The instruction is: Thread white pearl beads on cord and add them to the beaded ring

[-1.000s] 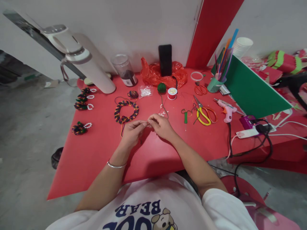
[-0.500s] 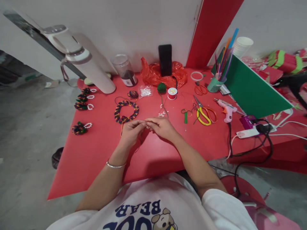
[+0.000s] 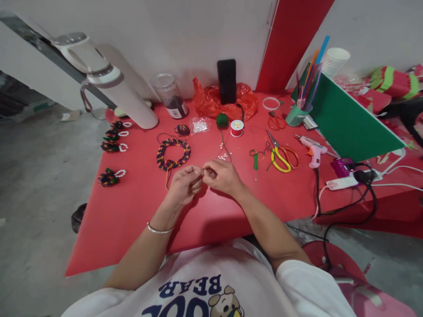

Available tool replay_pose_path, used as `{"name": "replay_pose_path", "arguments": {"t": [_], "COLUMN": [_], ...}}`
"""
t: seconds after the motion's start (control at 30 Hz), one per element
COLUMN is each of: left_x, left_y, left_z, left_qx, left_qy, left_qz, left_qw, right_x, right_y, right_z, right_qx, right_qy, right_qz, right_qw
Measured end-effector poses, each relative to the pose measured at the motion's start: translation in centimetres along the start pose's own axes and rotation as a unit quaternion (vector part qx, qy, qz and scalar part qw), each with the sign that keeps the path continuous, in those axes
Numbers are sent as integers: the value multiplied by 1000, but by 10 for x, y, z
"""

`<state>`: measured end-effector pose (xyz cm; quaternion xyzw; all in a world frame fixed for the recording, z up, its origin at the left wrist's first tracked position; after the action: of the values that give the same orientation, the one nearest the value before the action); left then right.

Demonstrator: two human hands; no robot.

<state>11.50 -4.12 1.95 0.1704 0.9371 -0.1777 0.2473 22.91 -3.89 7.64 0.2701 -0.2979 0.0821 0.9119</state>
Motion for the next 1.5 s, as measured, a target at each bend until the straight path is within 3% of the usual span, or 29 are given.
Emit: {"name": "replay_pose_path", "arguments": {"t": [0.13, 0.37, 0.57, 0.7, 0.77, 0.87, 1.03, 1.13, 1.5], "left_x": [-10, -9, 13, 27, 29, 24, 9, 6, 7], "left_y": [-2, -6, -3, -3, -4, -4, -3, -3, -3], "left_z": [-4, -10, -26, -37, -40, -39, -30, -30, -30], "left_qx": [-13, -46, -108, -135, -147, -151, -128, -140, -141], "left_qy": [-21, 7, -27, -78, -49, 98, 326, 334, 224], "left_qz": [27, 2, -79, -102, -108, -109, -72, -61, -49], "left_qw": [999, 999, 991, 982, 982, 978, 934, 930, 963], "right_x": [8, 15, 5, 2, 3, 6, 11, 10, 10], "right_y": [1, 2, 7, 7, 6, 6, 7, 7, 6], "right_z": [5, 10, -6, -6, -4, -7, -10, -11, -3], "right_qx": [6, 24, -10, -12, -6, -22, -31, -33, -2], "right_qy": [37, 28, 83, 95, 88, 76, 58, 58, 62], "right_qz": [-23, -47, 31, 54, 50, 43, 42, 44, 43], "right_qw": [999, 998, 996, 994, 995, 996, 997, 997, 997]}}
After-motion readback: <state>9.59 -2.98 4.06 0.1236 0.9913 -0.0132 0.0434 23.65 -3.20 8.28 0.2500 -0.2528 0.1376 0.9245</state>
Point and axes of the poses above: each hand's wrist, its own y-axis towards the middle knuckle, its own x-axis out of the back of the hand, z = x × y, the point moved 9 cm from there along y, towards the middle knuckle, and after that the axes turned 6 degrees about z, right-handed, at the moved point
